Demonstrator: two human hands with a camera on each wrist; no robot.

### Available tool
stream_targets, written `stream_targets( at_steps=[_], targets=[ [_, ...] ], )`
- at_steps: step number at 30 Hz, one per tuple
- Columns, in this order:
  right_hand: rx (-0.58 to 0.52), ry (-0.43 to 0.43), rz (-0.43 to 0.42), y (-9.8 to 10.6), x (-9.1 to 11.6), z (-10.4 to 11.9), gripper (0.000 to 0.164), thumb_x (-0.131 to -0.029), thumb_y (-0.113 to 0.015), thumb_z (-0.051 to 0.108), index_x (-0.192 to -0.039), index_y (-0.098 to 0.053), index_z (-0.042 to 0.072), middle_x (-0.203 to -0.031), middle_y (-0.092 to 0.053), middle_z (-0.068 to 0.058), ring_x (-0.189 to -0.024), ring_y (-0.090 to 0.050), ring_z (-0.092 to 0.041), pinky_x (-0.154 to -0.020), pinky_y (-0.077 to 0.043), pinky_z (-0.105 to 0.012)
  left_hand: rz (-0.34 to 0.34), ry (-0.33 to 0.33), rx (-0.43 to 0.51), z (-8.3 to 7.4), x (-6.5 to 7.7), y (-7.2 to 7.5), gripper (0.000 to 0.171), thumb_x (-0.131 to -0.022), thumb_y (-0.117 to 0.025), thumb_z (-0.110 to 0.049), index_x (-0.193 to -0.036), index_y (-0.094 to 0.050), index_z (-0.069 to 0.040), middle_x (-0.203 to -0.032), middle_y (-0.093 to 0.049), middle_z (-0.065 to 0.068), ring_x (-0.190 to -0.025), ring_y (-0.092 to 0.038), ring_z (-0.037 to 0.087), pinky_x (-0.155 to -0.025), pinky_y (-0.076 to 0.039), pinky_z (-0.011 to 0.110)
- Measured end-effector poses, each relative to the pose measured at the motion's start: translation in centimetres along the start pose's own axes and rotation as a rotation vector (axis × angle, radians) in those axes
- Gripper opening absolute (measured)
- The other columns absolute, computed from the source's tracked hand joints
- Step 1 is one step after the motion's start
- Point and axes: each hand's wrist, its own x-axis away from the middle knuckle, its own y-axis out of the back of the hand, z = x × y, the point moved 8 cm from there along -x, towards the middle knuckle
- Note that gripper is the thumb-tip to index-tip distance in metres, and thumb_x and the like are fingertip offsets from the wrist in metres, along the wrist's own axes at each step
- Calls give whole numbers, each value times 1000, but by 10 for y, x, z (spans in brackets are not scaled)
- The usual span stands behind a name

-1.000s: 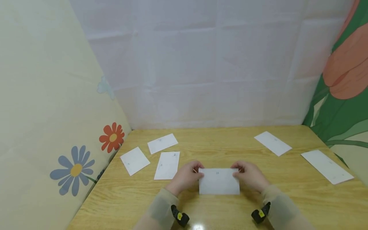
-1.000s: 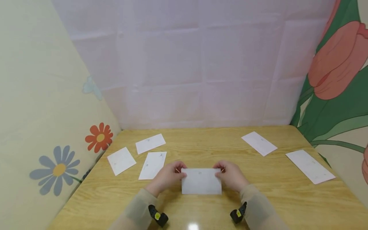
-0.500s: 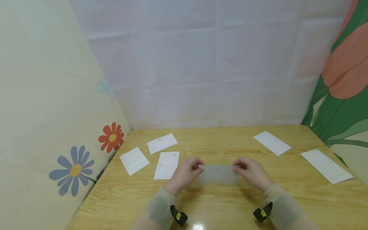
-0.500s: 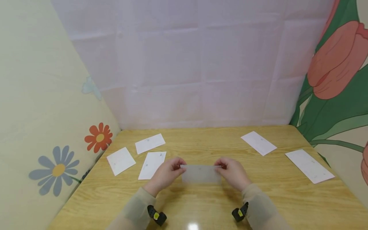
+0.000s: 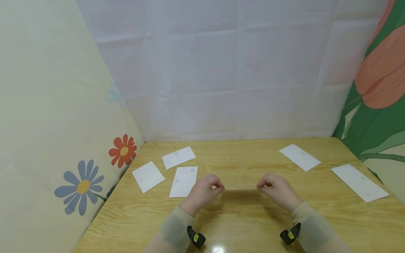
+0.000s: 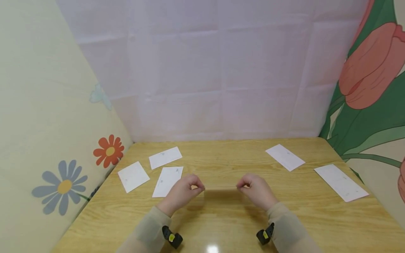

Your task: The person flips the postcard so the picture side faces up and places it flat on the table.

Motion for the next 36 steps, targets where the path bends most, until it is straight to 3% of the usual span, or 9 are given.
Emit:
stream_targets(
  at_steps=[6,19,23,28,36],
  targets=[
    [33,19,47,-7,1,-5,15,-81,-71,-3,-81,-71,12,-88,-65,4,-85,-62,-17,-78,-52,-36,21,-33,-72,-1,0,-5,8,-83,-73,-6,-80,-72,-14,-87,-64,-8,-84,-61,9,-75,-51,29],
    [56,-22,182,-25,9,-13,15,-77,-72,2,-77,-71,17,-84,-64,8,-84,-60,-16,-78,-48,-36,173,-92,-197,2,4,-20,6,-82,-74,-13,-79,-74,-18,-84,-65,-12,-81,-60,6,-75,-50,25],
    [55,-43,244,-31,11,-16,13,-76,-74,4,-76,-70,16,-82,-63,8,-81,-57,-13,-75,-46,-33,227,-147,-226,1,6,-27,7,-81,-77,-17,-76,-74,-20,-80,-62,-15,-75,-57,1,-71,-48,22],
    [101,-30,301,-37,13,-17,12,-76,-76,7,-76,-70,17,-80,-60,11,-76,-54,-8,-70,-45,-28,291,-151,-254,4,8,-35,9,-81,-77,-21,-74,-73,-23,-78,-59,-18,-73,-53,-2,-69,-46,20],
    [181,-1,372,-45,15,-17,14,-75,-77,7,-75,-70,18,-80,-58,12,-76,-54,-8,-72,-46,-32,336,-148,-309,6,13,-41,7,-78,-78,-23,-79,-74,-28,-82,-60,-21,-78,-54,-3,-87,-40,36]
  ],
)
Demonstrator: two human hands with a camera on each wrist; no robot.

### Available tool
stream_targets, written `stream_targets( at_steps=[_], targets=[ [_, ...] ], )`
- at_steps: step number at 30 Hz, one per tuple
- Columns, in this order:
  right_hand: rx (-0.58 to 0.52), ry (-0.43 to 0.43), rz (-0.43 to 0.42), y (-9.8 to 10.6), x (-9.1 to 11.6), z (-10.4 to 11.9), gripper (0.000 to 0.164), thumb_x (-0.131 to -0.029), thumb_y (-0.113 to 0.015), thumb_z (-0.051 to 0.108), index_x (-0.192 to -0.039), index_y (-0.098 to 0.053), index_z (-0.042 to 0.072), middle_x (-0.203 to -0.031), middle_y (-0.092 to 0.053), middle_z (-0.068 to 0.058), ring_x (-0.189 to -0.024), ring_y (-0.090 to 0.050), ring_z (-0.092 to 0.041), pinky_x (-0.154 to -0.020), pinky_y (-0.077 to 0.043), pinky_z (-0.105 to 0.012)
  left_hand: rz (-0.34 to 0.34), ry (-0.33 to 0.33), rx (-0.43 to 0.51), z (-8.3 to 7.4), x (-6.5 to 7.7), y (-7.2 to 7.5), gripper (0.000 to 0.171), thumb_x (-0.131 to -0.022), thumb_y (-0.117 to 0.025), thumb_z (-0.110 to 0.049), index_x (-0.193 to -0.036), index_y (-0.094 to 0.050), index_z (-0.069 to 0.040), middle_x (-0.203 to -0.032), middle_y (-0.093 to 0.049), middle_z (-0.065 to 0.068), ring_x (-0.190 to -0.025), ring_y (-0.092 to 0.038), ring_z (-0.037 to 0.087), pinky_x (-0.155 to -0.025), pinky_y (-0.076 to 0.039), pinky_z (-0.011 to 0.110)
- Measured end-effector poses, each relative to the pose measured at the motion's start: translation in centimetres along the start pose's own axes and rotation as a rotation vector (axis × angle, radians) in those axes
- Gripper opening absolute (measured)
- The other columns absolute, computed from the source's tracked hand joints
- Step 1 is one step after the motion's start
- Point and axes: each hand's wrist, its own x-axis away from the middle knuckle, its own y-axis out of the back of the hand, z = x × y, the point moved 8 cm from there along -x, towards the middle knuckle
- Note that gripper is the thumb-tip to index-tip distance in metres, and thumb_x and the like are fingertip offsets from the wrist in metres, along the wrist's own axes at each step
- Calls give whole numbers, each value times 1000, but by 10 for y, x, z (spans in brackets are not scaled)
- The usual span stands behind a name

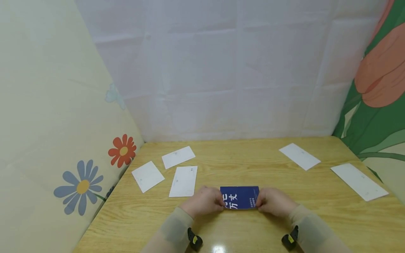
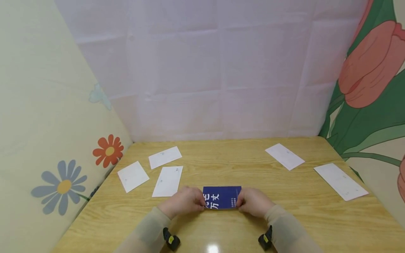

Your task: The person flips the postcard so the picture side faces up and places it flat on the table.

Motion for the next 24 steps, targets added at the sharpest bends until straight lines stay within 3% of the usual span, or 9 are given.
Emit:
stream_targets(
  at_steps=[4,9,14,20,24],
  targets=[
    [8,-18,36,-3,0,0,14,-75,-76,4,-80,-71,17,-83,-57,11,-79,-55,-11,-75,-46,-37,22,3,-12,0,1,-2,5,-79,-77,-24,-81,-74,-26,-84,-61,-19,-80,-54,-2,-86,-40,35],
    [27,-25,53,-5,0,1,15,-76,-76,5,-85,-71,16,-89,-58,7,-85,-56,-15,-78,-47,-41,48,7,12,-2,3,-3,4,-82,-76,-23,-86,-75,-22,-85,-59,-16,-78,-54,0,-77,-46,23],
    [25,-16,64,-7,1,0,23,-77,-78,12,-99,-72,11,-116,-62,-10,-112,-55,-36,-96,-40,-54,62,5,-12,-6,3,-4,12,-83,-75,-28,-93,-75,-21,-87,-58,-15,-76,-53,-1,-72,-46,20],
    [67,-44,115,-12,4,-5,49,-83,-74,33,-123,-64,6,-140,-49,-18,-130,-40,-44,-106,-28,-59,100,21,-75,-10,5,-6,33,-86,-69,-40,-112,-72,-20,-114,-63,-7,-102,-59,9,-95,-43,37],
    [92,-62,125,-12,6,-5,53,-84,-71,39,-125,-63,8,-142,-48,-16,-133,-34,-44,-107,-22,-62,133,75,-128,-9,7,-8,52,-87,-62,-52,-128,-63,-19,-136,-55,-3,-125,-50,16,-108,-29,50]
  ],
)
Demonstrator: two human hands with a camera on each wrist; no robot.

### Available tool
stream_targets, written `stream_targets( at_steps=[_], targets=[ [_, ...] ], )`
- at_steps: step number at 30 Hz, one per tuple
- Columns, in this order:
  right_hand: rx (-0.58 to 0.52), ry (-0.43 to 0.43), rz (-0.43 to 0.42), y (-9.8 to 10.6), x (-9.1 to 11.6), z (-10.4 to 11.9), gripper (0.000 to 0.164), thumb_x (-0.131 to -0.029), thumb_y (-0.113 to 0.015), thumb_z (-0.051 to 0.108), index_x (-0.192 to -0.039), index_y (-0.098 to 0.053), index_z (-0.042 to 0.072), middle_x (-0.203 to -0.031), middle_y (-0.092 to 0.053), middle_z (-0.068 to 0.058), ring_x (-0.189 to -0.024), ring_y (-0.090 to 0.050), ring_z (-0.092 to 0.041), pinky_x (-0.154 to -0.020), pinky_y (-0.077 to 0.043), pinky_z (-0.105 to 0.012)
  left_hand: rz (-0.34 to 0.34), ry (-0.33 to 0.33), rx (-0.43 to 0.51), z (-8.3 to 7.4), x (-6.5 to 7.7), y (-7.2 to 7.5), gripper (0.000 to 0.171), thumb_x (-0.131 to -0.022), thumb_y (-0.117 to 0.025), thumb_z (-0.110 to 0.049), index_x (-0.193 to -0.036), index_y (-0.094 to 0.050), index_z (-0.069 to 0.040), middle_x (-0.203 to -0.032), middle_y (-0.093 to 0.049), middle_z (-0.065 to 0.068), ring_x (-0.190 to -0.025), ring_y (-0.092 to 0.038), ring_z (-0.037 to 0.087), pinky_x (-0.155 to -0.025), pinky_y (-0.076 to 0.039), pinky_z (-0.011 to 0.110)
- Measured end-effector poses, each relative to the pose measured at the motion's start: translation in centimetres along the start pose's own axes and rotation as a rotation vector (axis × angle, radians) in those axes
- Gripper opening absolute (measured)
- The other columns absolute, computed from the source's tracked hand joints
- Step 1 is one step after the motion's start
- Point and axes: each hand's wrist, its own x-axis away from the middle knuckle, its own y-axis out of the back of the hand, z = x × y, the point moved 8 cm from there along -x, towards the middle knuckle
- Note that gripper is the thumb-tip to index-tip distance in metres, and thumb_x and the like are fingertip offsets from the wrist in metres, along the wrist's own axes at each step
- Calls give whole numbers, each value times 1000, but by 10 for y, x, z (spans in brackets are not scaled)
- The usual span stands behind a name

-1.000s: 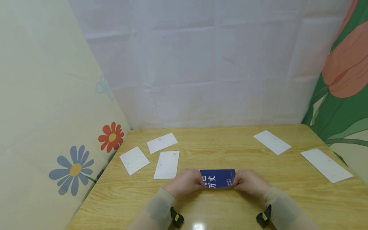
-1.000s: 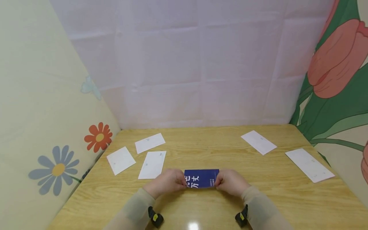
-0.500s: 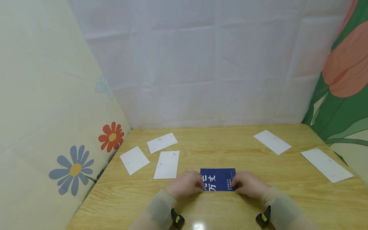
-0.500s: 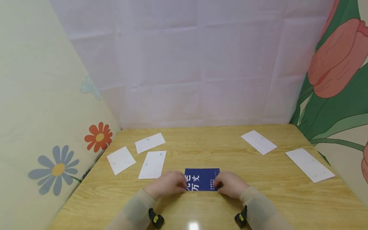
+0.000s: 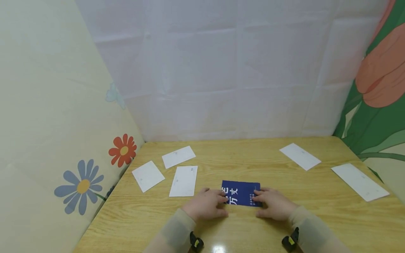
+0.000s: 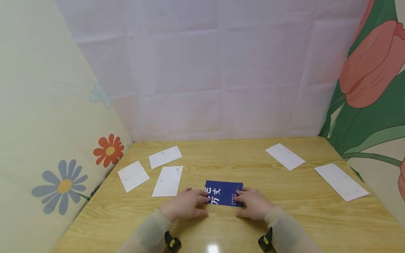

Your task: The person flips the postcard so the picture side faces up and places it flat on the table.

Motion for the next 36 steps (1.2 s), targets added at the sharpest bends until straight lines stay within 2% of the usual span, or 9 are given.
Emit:
stream_targets(
  at_steps=[3,7,17,22,29,32,36],
  targets=[
    [17,-3,7,0,1,2,51,-83,-72,40,-124,-64,10,-141,-49,-15,-134,-34,-44,-107,-21,-63,14,46,-13,3,-1,-2,61,-87,-59,-58,-135,-58,-19,-144,-47,0,-133,-42,20,-111,-22,53],
    [39,32,4,1,4,10,51,-82,-72,41,-123,-65,10,-139,-51,-15,-132,-36,-44,-106,-21,-64,28,96,-5,7,-3,-3,67,-88,-55,-61,-137,-54,-16,-148,-43,3,-137,-37,24,-112,-18,53],
    [55,129,9,-4,8,26,50,-83,-70,42,-120,-66,9,-135,-55,-15,-129,-42,-40,-103,-24,-62,-30,178,-24,12,-15,2,67,-90,-52,-60,-137,-54,-12,-140,-49,8,-131,-41,28,-107,-28,51],
    [86,160,21,-8,10,37,49,-83,-69,42,-119,-66,10,-132,-58,-12,-127,-46,-38,-101,-27,-61,-15,188,-39,12,-20,0,66,-90,-51,-60,-138,-53,-14,-141,-48,6,-132,-41,27,-108,-27,49],
    [112,179,71,-17,10,51,50,-83,-69,45,-121,-66,14,-136,-55,-8,-128,-46,-35,-103,-29,-59,39,188,-58,6,-25,-3,70,-90,-49,-62,-144,-45,-17,-152,-36,7,-139,-33,29,-112,-20,52],
    [123,182,86,-20,11,54,51,-83,-68,46,-124,-65,15,-138,-53,-7,-129,-45,-34,-104,-29,-57,46,171,-85,-1,-25,-5,68,-92,-49,-60,-146,-44,-19,-152,-36,5,-139,-32,27,-111,-22,51],
    [140,185,94,-22,12,56,56,-83,-67,48,-127,-63,14,-141,-51,-8,-130,-44,-34,-104,-30,-56,29,116,-110,-18,-20,-6,60,-93,-53,-52,-142,-49,-18,-144,-44,3,-133,-40,25,-107,-30,50]
  ],
)
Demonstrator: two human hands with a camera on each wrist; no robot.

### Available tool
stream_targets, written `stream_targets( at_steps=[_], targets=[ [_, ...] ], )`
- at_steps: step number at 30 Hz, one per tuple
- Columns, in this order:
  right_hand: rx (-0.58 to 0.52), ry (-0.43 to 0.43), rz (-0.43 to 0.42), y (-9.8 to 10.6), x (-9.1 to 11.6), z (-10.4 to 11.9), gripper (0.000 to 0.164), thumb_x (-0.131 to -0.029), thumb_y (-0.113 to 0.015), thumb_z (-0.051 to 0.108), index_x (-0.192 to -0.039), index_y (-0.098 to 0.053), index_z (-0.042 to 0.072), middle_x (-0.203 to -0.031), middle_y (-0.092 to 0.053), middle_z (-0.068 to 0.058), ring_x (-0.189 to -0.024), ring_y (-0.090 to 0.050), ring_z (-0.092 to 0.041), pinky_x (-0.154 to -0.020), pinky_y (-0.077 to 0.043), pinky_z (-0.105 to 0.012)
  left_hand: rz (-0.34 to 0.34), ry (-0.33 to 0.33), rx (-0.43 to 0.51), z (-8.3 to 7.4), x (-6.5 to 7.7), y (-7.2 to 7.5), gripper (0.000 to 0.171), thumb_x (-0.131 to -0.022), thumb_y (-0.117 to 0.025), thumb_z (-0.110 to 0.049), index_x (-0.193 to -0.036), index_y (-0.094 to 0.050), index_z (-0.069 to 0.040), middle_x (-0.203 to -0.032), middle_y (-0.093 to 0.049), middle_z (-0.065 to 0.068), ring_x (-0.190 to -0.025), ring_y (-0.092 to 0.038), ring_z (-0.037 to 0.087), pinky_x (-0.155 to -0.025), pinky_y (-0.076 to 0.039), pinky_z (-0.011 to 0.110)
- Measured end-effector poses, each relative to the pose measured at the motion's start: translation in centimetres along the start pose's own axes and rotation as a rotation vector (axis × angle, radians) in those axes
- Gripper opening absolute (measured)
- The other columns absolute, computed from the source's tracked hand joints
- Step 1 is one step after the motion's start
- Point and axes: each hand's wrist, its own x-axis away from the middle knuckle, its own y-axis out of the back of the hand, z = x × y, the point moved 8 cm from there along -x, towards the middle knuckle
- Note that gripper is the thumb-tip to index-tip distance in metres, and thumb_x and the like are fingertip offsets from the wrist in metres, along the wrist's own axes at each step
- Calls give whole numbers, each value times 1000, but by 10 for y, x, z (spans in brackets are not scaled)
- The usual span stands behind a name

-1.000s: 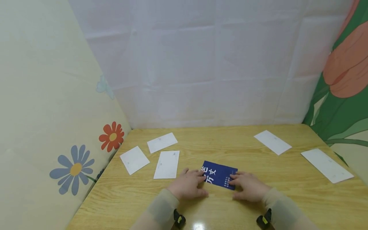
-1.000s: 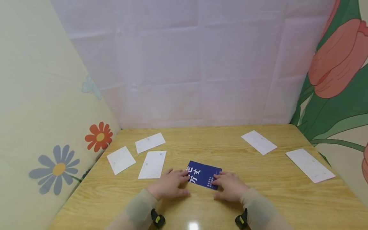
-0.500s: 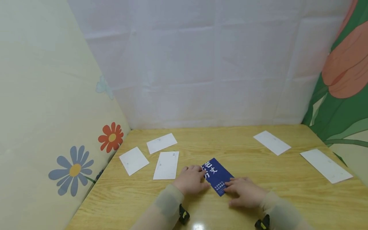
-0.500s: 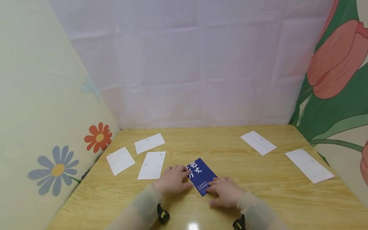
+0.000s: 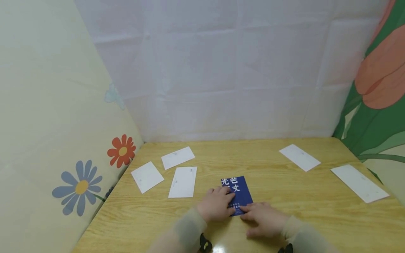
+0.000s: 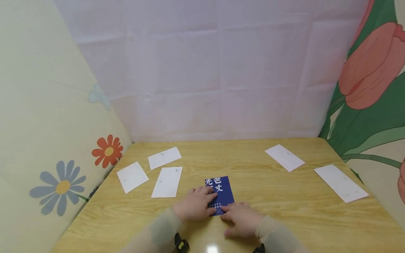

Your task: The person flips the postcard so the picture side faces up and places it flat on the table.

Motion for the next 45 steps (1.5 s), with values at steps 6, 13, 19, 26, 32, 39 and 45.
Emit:
stream_targets(
  at_steps=[6,13,19,26,32,39,45],
  targets=[
    [16,-2,11,-4,-3,0,61,-83,-67,50,-130,-60,12,-143,-48,-7,-130,-44,-33,-104,-31,-55,11,-57,-7,-20,17,-1,56,-91,-57,-50,-136,-55,-17,-129,-53,1,-120,-49,20,-99,-38,44],
    [-1,-19,18,-3,-3,-1,62,-83,-66,50,-130,-59,10,-144,-47,-8,-131,-42,-34,-106,-28,-56,17,-87,-31,-36,30,1,62,-90,-57,-53,-138,-53,-13,-131,-55,4,-120,-52,23,-101,-38,42],
    [-14,-25,18,2,0,-5,62,-84,-68,47,-132,-58,9,-142,-49,-11,-130,-44,-33,-105,-30,-56,18,-66,-11,-36,30,0,62,-89,-57,-53,-140,-51,-16,-141,-49,9,-129,-46,26,-105,-34,46],
    [-58,-40,6,11,9,-19,60,-85,-69,43,-131,-58,6,-141,-49,-14,-127,-46,-35,-103,-30,-58,76,-37,56,-33,26,0,63,-88,-59,-55,-140,-50,-22,-145,-45,11,-131,-43,29,-108,-30,50],
    [-76,-60,-28,17,17,-44,61,-84,-69,40,-131,-57,3,-140,-48,-20,-125,-46,-42,-102,-31,-61,57,-8,57,-25,20,2,62,-88,-58,-55,-141,-49,-23,-146,-43,11,-133,-41,32,-109,-27,53],
    [-60,-103,-97,31,28,-84,64,-85,-69,41,-130,-55,-3,-138,-46,-28,-123,-44,-50,-99,-30,-66,59,9,77,-12,11,-1,63,-90,-55,-56,-144,-46,-24,-151,-37,9,-137,-36,30,-110,-22,56],
    [-38,-199,-156,51,39,-117,66,-85,-70,37,-133,-52,-5,-140,-42,-30,-125,-41,-51,-99,-31,-65,40,13,93,-4,5,1,63,-89,-57,-54,-143,-47,-23,-151,-37,9,-137,-35,30,-109,-20,60]
  ],
)
